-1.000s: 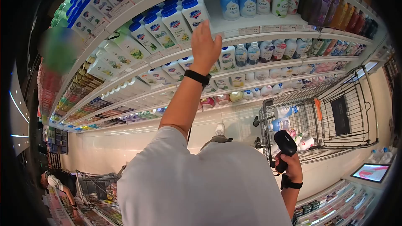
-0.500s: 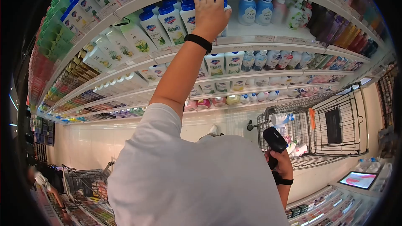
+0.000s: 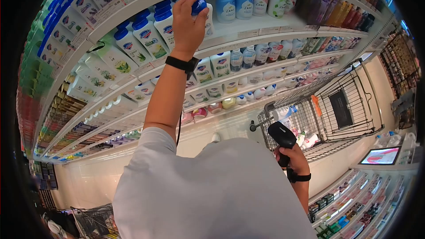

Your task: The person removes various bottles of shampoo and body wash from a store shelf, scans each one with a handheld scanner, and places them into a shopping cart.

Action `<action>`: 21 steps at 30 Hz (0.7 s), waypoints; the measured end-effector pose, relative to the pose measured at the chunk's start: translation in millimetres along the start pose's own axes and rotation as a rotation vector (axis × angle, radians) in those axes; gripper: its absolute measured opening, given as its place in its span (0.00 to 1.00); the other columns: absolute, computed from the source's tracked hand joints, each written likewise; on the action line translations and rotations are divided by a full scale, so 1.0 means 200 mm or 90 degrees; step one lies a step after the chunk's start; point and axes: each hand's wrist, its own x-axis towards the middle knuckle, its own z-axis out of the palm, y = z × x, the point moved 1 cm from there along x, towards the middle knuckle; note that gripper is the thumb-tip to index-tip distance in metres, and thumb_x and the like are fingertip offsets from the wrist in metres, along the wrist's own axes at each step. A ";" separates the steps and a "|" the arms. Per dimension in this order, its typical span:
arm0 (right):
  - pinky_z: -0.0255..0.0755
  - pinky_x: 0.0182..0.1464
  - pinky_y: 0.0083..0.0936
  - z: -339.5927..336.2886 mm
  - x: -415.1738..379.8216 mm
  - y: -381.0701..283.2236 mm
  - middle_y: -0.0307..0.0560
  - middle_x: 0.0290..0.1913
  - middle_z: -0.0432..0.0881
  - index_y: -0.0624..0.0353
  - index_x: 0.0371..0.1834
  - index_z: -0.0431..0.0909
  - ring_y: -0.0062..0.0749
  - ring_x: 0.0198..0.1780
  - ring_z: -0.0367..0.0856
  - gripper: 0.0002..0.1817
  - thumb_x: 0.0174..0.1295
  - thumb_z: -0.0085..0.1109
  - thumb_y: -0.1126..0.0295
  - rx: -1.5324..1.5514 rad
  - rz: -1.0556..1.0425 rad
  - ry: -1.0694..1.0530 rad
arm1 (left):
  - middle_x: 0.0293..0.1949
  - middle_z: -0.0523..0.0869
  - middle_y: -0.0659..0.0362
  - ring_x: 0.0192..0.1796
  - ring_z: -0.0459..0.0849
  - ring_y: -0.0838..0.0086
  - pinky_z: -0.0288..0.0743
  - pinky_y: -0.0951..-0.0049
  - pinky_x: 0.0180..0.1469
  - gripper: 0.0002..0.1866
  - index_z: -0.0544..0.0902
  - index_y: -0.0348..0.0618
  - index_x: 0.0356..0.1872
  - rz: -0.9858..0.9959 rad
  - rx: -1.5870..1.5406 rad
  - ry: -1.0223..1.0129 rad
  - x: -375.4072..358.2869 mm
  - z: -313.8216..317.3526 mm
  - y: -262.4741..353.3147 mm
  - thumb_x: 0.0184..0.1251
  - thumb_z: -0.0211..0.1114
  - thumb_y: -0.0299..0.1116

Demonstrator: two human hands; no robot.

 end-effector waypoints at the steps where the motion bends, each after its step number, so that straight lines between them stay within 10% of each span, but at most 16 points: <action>1: 0.75 0.32 0.25 -0.02 0.00 -0.01 0.44 0.33 0.83 0.63 0.51 0.77 0.26 0.31 0.82 0.17 0.61 0.64 0.69 0.009 0.000 0.012 | 0.51 0.80 0.52 0.57 0.79 0.61 0.74 0.65 0.59 0.21 0.79 0.38 0.57 0.047 -0.043 0.039 0.02 -0.06 0.07 0.66 0.71 0.31; 5: 0.81 0.39 0.34 -0.01 -0.02 -0.12 0.53 0.38 0.84 0.64 0.57 0.74 0.37 0.35 0.85 0.29 0.53 0.69 0.60 0.124 -0.112 -0.055 | 0.56 0.82 0.54 0.54 0.83 0.71 0.75 0.68 0.63 0.23 0.74 0.37 0.63 -0.158 -0.541 0.075 0.04 -0.26 0.32 0.71 0.68 0.30; 11: 0.82 0.48 0.35 0.05 -0.02 -0.26 0.56 0.46 0.86 0.63 0.63 0.74 0.41 0.43 0.88 0.35 0.52 0.71 0.61 0.200 -0.229 -0.146 | 0.54 0.80 0.47 0.57 0.82 0.56 0.79 0.51 0.61 0.25 0.73 0.39 0.63 -0.521 -1.089 -0.153 -0.32 -0.16 0.35 0.70 0.68 0.38; 21: 0.73 0.61 0.31 0.18 -0.06 -0.27 0.51 0.61 0.81 0.65 0.73 0.64 0.33 0.56 0.81 0.49 0.43 0.76 0.75 0.189 -0.080 -0.202 | 0.61 0.76 0.46 0.61 0.80 0.56 0.76 0.46 0.64 0.34 0.65 0.40 0.71 -0.835 -1.345 -0.352 -0.74 -0.02 0.62 0.73 0.62 0.49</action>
